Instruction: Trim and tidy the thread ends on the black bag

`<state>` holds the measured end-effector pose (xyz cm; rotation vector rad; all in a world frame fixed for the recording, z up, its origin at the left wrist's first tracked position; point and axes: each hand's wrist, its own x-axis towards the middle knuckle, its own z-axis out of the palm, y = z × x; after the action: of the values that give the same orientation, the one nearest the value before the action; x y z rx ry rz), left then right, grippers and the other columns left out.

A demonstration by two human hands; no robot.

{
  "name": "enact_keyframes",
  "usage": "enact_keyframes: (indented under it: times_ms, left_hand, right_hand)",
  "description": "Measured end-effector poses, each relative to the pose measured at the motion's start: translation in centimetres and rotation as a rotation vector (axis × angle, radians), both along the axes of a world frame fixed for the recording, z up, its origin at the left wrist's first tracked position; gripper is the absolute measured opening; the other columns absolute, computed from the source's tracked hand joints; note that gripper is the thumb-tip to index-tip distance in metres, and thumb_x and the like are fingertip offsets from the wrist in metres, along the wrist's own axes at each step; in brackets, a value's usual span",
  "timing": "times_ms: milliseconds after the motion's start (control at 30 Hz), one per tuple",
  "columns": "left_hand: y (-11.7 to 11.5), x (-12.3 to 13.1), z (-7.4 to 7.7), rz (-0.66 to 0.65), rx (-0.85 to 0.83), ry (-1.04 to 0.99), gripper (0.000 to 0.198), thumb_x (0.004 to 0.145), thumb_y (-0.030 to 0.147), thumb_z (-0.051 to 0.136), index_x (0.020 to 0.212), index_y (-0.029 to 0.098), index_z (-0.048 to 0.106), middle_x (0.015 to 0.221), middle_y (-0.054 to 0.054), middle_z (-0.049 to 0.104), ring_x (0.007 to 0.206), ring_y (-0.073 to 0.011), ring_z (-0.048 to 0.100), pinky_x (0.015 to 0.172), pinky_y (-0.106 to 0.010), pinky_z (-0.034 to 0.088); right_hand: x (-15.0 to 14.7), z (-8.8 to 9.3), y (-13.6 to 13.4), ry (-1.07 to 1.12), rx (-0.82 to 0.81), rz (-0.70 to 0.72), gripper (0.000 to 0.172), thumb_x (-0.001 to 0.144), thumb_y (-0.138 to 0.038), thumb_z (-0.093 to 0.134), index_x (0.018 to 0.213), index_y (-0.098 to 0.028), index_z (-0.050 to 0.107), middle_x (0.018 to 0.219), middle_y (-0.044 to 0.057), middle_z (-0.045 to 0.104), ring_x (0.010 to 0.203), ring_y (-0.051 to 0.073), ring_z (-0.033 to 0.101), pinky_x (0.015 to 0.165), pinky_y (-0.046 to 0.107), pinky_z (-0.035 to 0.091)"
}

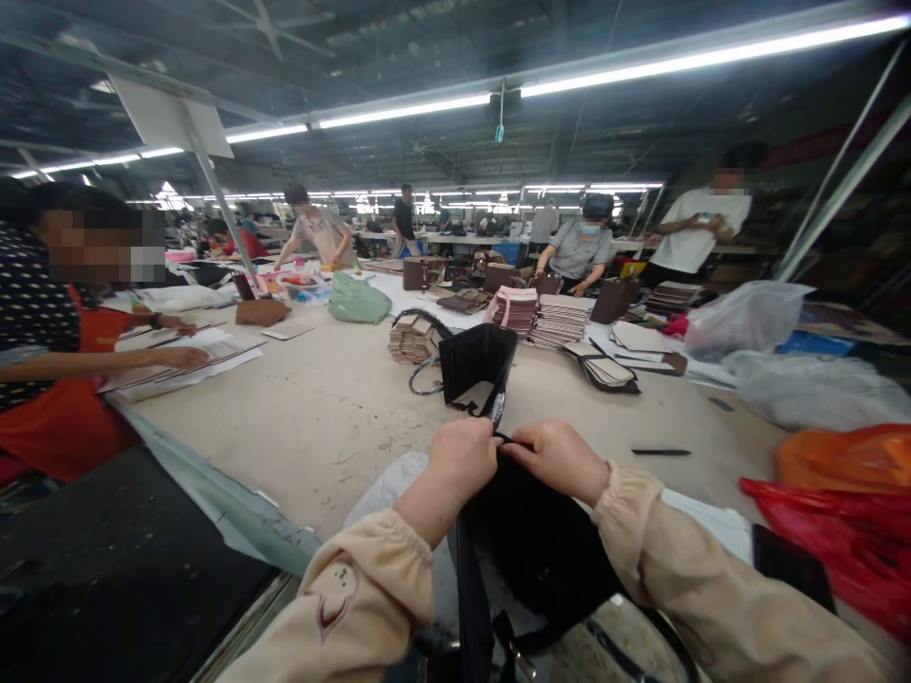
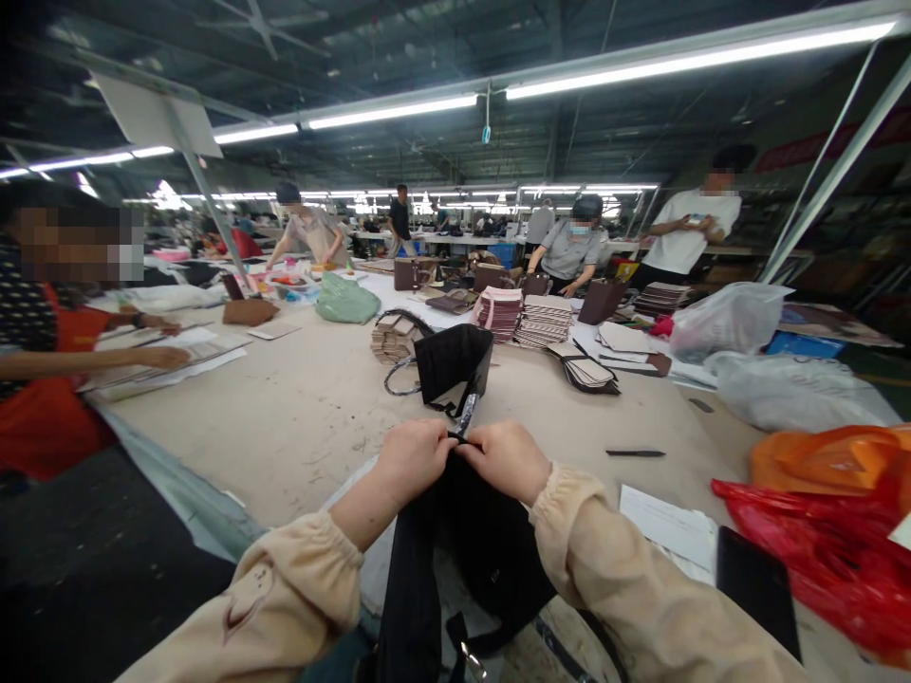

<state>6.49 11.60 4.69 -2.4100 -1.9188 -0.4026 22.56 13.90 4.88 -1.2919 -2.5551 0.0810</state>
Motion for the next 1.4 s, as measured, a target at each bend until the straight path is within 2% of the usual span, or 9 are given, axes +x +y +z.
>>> enact_keyframes:
  times_ms: [300,400,533,733,933,1167,1300,1400]
  left_hand:
    - [-0.2,-0.3,0.1,-0.031,-0.021,-0.075,0.021,0.083,0.037,0.045,0.078,0.021,0.058,0.084,-0.003,0.066,0.082,-0.0189,0.061,0.069,-0.029,0.043]
    - [-0.6,-0.5,0.2,-0.029,-0.019,-0.135,0.015,0.079,0.035,0.05,0.083,0.022,0.055,0.082,-0.002,0.065,0.08,-0.0187,0.061,0.067,-0.028,0.042]
    - [-1.3,-1.0,-0.1,-0.025,-0.03,-0.211,0.029,0.071,0.036,0.059,0.094,0.022,0.048,0.083,-0.002,0.064,0.078,-0.0202,0.061,0.067,-0.029,0.042]
    - [-1.8,-1.6,-0.5,0.035,-0.013,-0.238,0.025,0.072,0.03,0.057,0.093,0.023,0.045,0.084,-0.001,0.064,0.079,-0.0204,0.062,0.067,-0.029,0.042]
    - [-1.3,-1.3,-0.8,0.075,-0.056,-0.222,0.028,0.073,0.028,0.057,0.099,0.022,0.048,0.085,-0.003,0.067,0.083,-0.0214,0.063,0.071,-0.03,0.044]
    - [-2.1,-2.7,-0.6,0.054,-0.273,-0.153,0.03,0.071,0.039,0.058,0.094,0.02,0.056,0.09,-0.007,0.067,0.085,-0.0238,0.062,0.07,-0.031,0.045]
    - [-2.7,-3.5,-0.4,0.095,-0.283,-0.047,0.017,0.077,0.029,0.049,0.085,0.018,0.059,0.085,-0.008,0.068,0.084,-0.0228,0.063,0.069,-0.03,0.045]
    - [-2.8,-3.9,-0.3,0.091,-0.264,0.022,0.014,0.076,0.021,0.048,0.081,0.018,0.061,0.084,-0.01,0.069,0.083,-0.0227,0.064,0.068,-0.029,0.045]
  right_hand:
    - [-0.1,0.0,0.0,-0.01,0.004,-0.045,0.032,0.086,-0.035,0.042,0.071,-0.021,0.067,0.069,0.002,0.068,0.063,0.014,0.058,0.056,0.025,0.032]
    - [-0.3,0.1,0.0,-0.024,-0.001,-0.072,0.031,0.085,-0.035,0.043,0.072,-0.021,0.067,0.07,0.002,0.068,0.065,0.014,0.058,0.056,0.025,0.031]
    - [-0.3,0.0,-0.1,-0.068,0.023,-0.092,0.034,0.086,-0.038,0.041,0.072,-0.022,0.066,0.072,0.002,0.068,0.066,0.015,0.058,0.055,0.026,0.03]
    - [-0.6,0.2,0.0,-0.103,0.057,-0.093,0.034,0.086,-0.036,0.041,0.068,-0.021,0.065,0.071,0.002,0.067,0.066,0.015,0.058,0.056,0.026,0.029]
    - [-0.9,0.4,0.4,-0.092,0.031,-0.112,0.029,0.082,-0.033,0.044,0.067,-0.021,0.066,0.069,0.003,0.067,0.067,0.015,0.058,0.055,0.026,0.029]
    - [-1.3,0.1,0.2,-0.039,-0.009,-0.148,0.029,0.083,-0.031,0.042,0.072,-0.021,0.067,0.075,0.004,0.069,0.072,0.017,0.06,0.06,0.025,0.035]
    - [-1.5,-0.1,-0.2,-0.086,-0.038,-0.162,0.035,0.085,-0.032,0.038,0.074,-0.019,0.068,0.079,0.007,0.07,0.075,0.019,0.062,0.062,0.027,0.038]
    - [-1.9,0.1,-0.7,-0.11,-0.028,-0.153,0.036,0.086,-0.03,0.036,0.074,-0.018,0.068,0.079,0.009,0.07,0.076,0.02,0.063,0.063,0.027,0.039]
